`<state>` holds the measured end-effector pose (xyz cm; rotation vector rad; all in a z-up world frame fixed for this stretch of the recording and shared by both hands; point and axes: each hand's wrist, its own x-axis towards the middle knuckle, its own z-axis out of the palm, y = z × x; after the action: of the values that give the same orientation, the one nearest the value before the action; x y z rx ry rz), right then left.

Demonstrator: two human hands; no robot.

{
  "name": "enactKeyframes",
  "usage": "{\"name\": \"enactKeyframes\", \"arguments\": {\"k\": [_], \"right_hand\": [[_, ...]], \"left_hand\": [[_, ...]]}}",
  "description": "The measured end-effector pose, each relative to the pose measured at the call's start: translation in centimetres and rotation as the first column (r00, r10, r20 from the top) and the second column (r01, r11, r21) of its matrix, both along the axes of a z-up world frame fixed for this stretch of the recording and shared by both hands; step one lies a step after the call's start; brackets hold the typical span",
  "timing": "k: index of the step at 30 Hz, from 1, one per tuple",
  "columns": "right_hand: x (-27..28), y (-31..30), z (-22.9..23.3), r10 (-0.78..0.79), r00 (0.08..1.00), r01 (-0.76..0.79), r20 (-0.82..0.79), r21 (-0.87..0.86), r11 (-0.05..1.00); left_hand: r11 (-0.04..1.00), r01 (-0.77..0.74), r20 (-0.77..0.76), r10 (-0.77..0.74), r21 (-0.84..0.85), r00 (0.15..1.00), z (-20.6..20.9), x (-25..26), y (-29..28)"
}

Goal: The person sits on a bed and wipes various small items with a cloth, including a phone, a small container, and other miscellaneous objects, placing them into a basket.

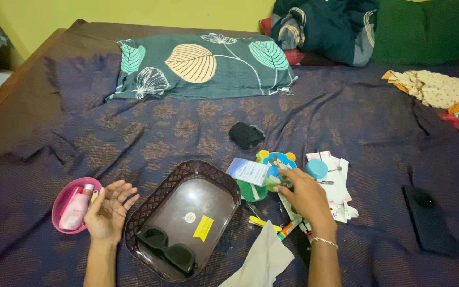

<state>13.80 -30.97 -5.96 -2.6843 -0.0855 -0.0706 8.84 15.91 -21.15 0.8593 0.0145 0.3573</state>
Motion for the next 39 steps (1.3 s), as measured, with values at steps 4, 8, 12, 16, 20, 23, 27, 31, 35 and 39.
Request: {"name": "enactKeyframes", "arguments": {"k": [4, 8, 12, 16, 20, 23, 27, 31, 35, 39], "right_hand": [[1.1, 0.3, -1.3, 0.096, 0.978, -0.084, 0.184, -0.073, 0.994], [0.5, -0.1, -0.4, 0.033, 0.961, -0.027, 0.274, -0.026, 0.999], [-1.7, -0.6, 3.0, 0.035, 0.862, -0.057, 0.506, 0.029, 0.998], [-4.8, -0.2, 6.6, 0.075, 0.787, -0.138, 0.612, 0.056, 0.989], [-7.7, 1.2, 8.7, 0.174, 0.719, -0.270, 0.672, 0.040, 0.962], [-9.5, 2.0, 9.5, 0.284, 0.655, -0.402, 0.700, 0.005, 0.916], [-11.1, 3.2, 10.1, 0.328, 0.598, -0.462, 0.731, -0.020, 0.887], [-11.4, 5.2, 9.5, 0.334, 0.552, -0.491, 0.764, -0.026, 0.871], [-10.9, 6.4, 8.8, 0.378, 0.539, -0.500, 0.753, -0.076, 0.863], [-10.6, 7.4, 8.3, 0.385, 0.556, -0.509, 0.736, -0.064, 0.858]], "left_hand": [[1.000, 0.001, 0.023, -0.001, -0.003, 1.000, -0.2, 0.2, 0.2], [0.991, -0.095, 0.058, 0.090, 0.094, 0.994, 0.4, -0.2, -0.2], [0.939, -0.219, 0.150, 0.184, 0.265, 0.971, 4.5, -1.2, -2.3], [0.663, -0.240, 0.284, 0.043, 0.709, 0.958, 11.7, -3.9, -8.3], [0.552, 0.072, 0.085, -0.253, 0.831, 0.964, 16.9, -5.7, -16.6], [0.604, 0.359, -0.080, -0.439, 0.711, 0.895, 18.7, -4.7, -20.9], [0.610, 0.489, -0.155, -0.517, 0.624, 0.842, 19.2, -3.9, -23.5], [0.655, 0.557, -0.146, -0.573, 0.511, 0.807, 18.9, -4.8, -24.0], [0.660, 0.404, -0.067, -0.474, 0.633, 0.878, 19.4, -5.8, -22.4], [0.505, 0.199, -0.034, -0.317, 0.840, 0.948, 19.6, -5.8, -21.1]]}}
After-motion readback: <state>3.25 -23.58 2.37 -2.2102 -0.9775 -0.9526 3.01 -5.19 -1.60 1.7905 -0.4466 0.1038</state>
